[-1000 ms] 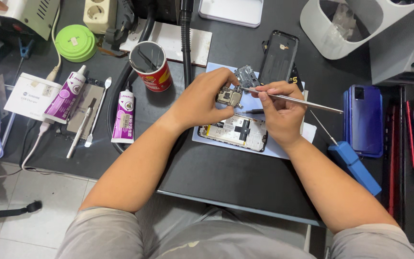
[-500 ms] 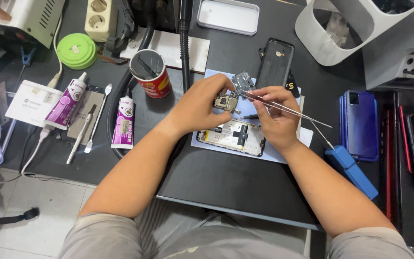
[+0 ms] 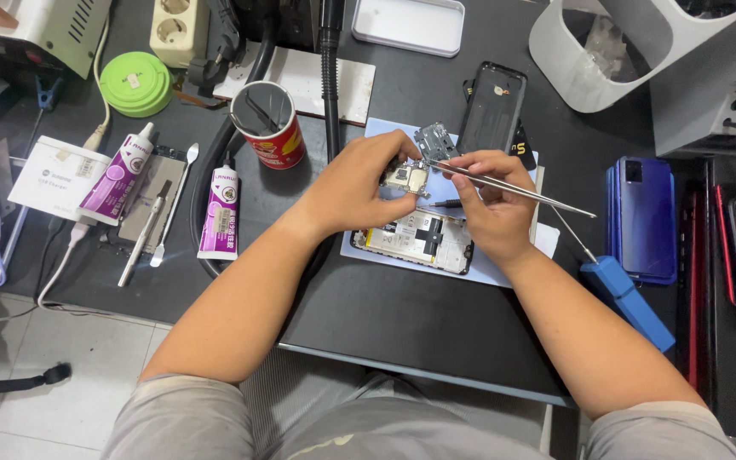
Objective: The person uses tweezers to manipulate small components on a smartphone motherboard held in their left hand. They repeatedly adjust and reposition tiny parts on the circuit board while working at a cluttered repair bench.
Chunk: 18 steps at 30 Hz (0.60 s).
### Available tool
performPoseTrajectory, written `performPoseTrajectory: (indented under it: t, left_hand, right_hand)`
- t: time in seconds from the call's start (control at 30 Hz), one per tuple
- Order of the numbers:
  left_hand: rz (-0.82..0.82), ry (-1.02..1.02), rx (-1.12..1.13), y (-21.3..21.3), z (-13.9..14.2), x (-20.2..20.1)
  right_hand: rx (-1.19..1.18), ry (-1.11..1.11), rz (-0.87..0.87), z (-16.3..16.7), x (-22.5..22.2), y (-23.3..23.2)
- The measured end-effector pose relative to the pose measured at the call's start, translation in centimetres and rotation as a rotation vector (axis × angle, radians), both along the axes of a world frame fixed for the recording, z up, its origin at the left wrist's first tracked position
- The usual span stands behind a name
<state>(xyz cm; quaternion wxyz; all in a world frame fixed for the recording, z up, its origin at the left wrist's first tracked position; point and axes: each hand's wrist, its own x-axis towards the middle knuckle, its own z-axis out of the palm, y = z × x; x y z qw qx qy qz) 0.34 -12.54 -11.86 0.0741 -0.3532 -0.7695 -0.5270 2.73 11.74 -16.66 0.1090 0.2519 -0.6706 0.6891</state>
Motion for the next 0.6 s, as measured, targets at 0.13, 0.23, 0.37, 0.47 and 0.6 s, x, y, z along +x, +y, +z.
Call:
performPoseTrajectory:
  t: [0.13,0.23,0.37,0.47,0.6]
  left_hand:
    - [0.001,-0.011,-0.004,0.13,-0.36,0.03]
    - [0.008,-0.018,-0.006,0.23,-0.54,0.12]
    - [0.012,-0.031,-0.001,0.15,-0.38,0.19]
    - [0.013,-0.031,-0.02,-0.1,-0.05,0.2]
    - [-0.001,-0.032,-0.007,-0.29,0.32,0.19]
  right_hand:
    - [-0.007,-0.01,-0.014,-0.32,0.03,0.24]
    - [0.001,-0.015,-0.022,-0.42,0.04,0.38]
    - [-0.004,-0.027,-0.025,-0.28,0.09,0.29]
    - [0.001,-0.038,-0.039,-0.1,0.12,0.11]
    - [-0.031,-0.04,-0.022,-0.02,0.08,-0.04]
